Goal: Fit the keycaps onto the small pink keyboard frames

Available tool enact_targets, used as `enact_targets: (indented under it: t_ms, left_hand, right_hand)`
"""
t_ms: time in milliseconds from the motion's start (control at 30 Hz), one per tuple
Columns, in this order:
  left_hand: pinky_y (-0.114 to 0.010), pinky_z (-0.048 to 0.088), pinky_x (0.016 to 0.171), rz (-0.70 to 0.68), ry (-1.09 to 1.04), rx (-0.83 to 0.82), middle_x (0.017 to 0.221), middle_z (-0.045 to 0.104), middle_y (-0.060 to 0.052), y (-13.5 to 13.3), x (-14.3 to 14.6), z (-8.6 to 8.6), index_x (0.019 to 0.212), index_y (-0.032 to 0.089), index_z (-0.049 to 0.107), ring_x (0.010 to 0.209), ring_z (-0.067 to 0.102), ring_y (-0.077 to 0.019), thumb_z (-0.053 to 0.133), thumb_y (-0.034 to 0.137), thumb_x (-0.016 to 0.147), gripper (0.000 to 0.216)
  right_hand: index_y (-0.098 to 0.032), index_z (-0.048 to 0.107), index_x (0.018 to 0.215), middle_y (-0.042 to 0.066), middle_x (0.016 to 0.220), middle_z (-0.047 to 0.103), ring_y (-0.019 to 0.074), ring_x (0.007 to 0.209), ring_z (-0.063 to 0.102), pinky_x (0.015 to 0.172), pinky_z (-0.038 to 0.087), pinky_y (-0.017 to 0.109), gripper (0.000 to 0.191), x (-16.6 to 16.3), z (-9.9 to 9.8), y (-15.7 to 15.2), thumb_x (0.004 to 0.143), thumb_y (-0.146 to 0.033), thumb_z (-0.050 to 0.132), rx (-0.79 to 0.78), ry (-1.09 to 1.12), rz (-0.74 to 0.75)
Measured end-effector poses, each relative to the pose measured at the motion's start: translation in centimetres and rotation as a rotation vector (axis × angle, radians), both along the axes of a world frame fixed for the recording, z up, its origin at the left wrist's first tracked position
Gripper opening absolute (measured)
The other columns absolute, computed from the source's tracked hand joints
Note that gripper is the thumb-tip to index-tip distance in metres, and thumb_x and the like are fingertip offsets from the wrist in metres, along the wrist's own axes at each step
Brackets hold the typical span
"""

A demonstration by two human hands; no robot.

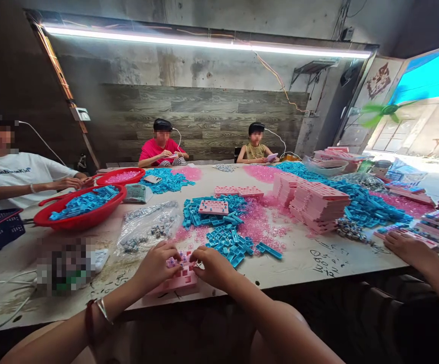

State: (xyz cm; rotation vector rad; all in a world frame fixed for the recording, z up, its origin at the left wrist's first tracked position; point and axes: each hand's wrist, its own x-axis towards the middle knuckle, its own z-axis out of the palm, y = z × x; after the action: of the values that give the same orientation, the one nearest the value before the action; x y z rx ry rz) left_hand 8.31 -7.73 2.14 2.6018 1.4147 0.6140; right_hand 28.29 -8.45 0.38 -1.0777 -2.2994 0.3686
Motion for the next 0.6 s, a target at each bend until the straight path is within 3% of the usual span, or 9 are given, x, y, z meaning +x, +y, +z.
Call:
enact_targets:
  t_ms: [233,400,600]
  left_hand:
    - [-0.028,0.038,0.072,0.021,0.014,-0.052,0.089,0.06,-0.003,0.2,-0.4,-0.1,0.082,0.019,0.055,0.086,0.051,-0.0203,0.062,0.024,0.066,0.018]
    - [-0.027,0.038,0.07,0.0,-0.014,-0.086,0.087,0.059,-0.002,0.2,-0.4,-0.3,0.081,0.019,0.054,0.082,0.052,-0.0191,0.06,0.023,0.068,0.015]
    - [-0.027,0.038,0.068,-0.006,-0.028,-0.074,0.084,0.058,-0.002,0.2,-0.4,-0.4,0.078,0.018,0.052,0.08,0.052,-0.0187,0.058,0.022,0.069,0.011]
  right_hand:
    - [-0.017,0.058,0.091,0.005,0.091,0.061,0.0161,0.087,0.057,0.077,0.044,0.027,0.025,-1.7,-0.2,0.5,0.071,-0.002,0.055,0.075,0.094,0.002]
    - [-0.017,0.055,0.09,0.004,0.084,0.063,0.0158,0.078,0.058,0.071,0.045,0.027,0.019,-2.5,-0.6,0.8,0.073,-0.01,0.06,0.063,0.033,-0.023]
    - [-0.017,0.061,0.086,0.006,0.086,0.065,0.0175,0.083,0.059,0.074,0.045,0.027,0.012,-2.6,-0.6,0.9,0.074,-0.014,0.063,0.11,-0.056,0.03]
